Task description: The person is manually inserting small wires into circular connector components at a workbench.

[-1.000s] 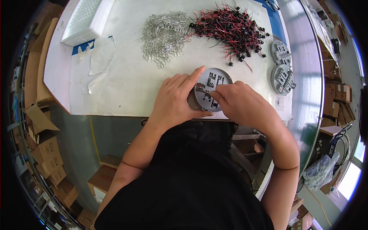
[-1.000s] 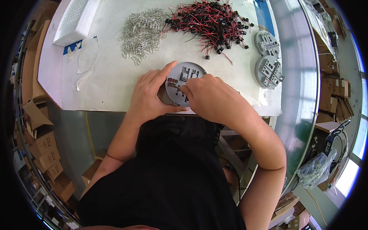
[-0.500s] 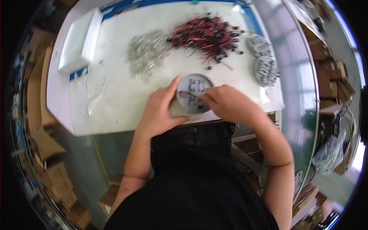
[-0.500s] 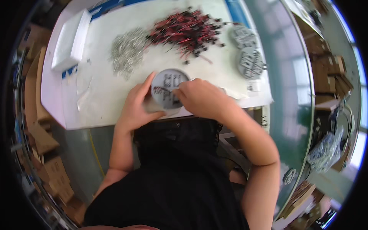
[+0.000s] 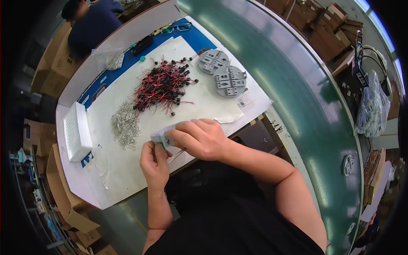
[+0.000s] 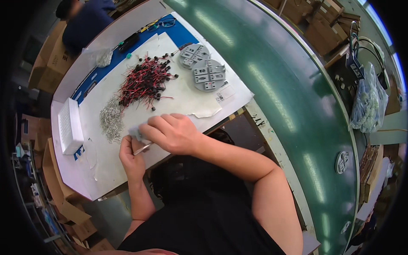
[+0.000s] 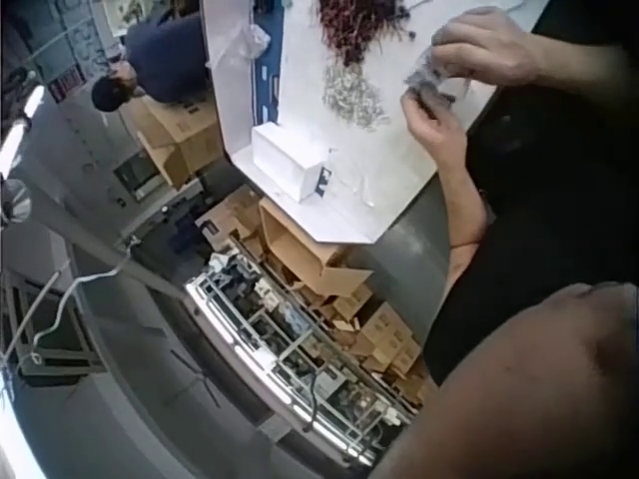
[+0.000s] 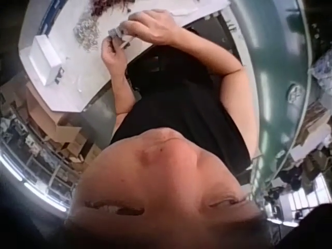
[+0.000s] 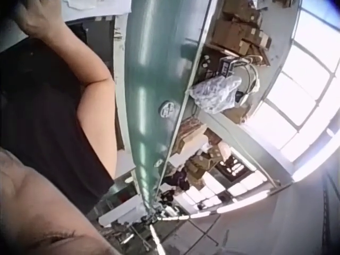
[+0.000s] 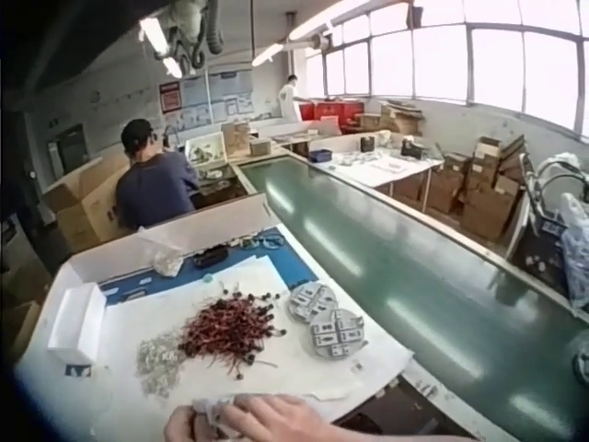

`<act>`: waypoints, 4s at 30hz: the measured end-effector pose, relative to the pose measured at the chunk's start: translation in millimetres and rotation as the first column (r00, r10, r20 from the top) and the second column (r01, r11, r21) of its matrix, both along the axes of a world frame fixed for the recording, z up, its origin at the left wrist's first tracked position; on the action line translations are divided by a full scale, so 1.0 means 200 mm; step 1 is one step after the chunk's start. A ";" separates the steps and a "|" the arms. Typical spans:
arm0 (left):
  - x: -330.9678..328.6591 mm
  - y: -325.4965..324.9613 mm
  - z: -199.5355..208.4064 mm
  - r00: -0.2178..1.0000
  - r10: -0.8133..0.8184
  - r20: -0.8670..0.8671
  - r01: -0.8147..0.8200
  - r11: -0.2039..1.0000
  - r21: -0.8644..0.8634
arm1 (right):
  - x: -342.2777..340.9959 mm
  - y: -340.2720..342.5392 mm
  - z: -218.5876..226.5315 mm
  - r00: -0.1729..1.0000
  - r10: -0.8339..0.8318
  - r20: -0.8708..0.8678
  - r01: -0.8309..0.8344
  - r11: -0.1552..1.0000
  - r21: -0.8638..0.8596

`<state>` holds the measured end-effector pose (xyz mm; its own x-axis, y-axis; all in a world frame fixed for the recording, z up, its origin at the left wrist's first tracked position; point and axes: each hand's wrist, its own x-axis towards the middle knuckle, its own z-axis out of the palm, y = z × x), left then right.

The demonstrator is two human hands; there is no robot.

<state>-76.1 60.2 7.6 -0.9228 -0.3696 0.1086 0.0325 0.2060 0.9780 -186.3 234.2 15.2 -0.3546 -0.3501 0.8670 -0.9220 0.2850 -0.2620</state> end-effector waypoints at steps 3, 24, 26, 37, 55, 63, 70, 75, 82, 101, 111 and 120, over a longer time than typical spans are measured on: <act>-0.05 0.12 0.08 0.995 -0.069 0.071 0.049 0.966 0.254 | -0.21 0.11 0.11 0.975 -0.133 -0.178 0.133 0.991 -0.012; 0.20 -0.18 -0.18 0.985 0.169 0.040 -0.164 0.981 -0.106 | -0.74 0.81 0.06 0.509 -0.562 0.652 0.150 0.804 0.576; 0.18 -0.17 -0.17 0.992 0.119 0.038 -0.115 0.989 -0.093 | -0.76 0.81 -0.05 0.601 -0.583 0.546 0.246 0.786 0.568; 0.24 -0.22 -0.02 0.993 -0.035 -0.111 -0.029 0.850 -0.526 | -0.14 0.13 0.07 0.688 -0.204 0.696 -0.164 0.891 0.423; 0.15 -0.17 -0.05 0.999 -0.045 0.001 0.036 0.780 -0.625 | -0.10 -0.10 -0.13 0.608 -0.098 0.788 0.015 0.994 0.112; 0.08 -0.17 0.05 0.960 -0.027 -0.278 -0.112 0.875 -0.471 | 0.05 -0.06 -0.04 0.263 0.206 0.943 -0.178 0.970 -0.162; 0.09 -0.10 0.02 0.975 -0.117 -0.190 0.057 0.954 -0.295 | 0.17 -0.07 -0.09 0.093 0.424 0.901 -0.155 0.900 -0.408; 0.11 -0.12 -0.03 0.960 0.000 -0.280 -0.069 0.969 -0.239 | 0.18 -0.11 -0.07 -0.077 0.494 0.866 -0.136 0.855 -0.500; 0.12 -0.10 -0.03 0.950 0.066 -0.304 -0.109 0.986 -0.124 | 0.21 -0.10 -0.06 -0.025 0.502 0.864 -0.213 0.842 -0.495; 0.03 -0.08 -0.08 0.994 0.029 -0.104 -0.070 0.902 -0.425 | 0.07 -0.06 -0.01 0.770 -0.020 0.638 -0.301 0.870 0.391; 0.02 -0.05 -0.16 0.978 0.087 -0.191 -0.144 0.940 -0.310 | 0.03 -0.06 0.04 0.827 -0.001 0.562 -0.365 0.759 0.539; 0.02 -0.06 -0.14 0.989 0.085 -0.120 -0.120 0.937 -0.328 | 0.03 -0.02 -0.05 0.493 0.229 0.839 -0.404 0.915 -0.012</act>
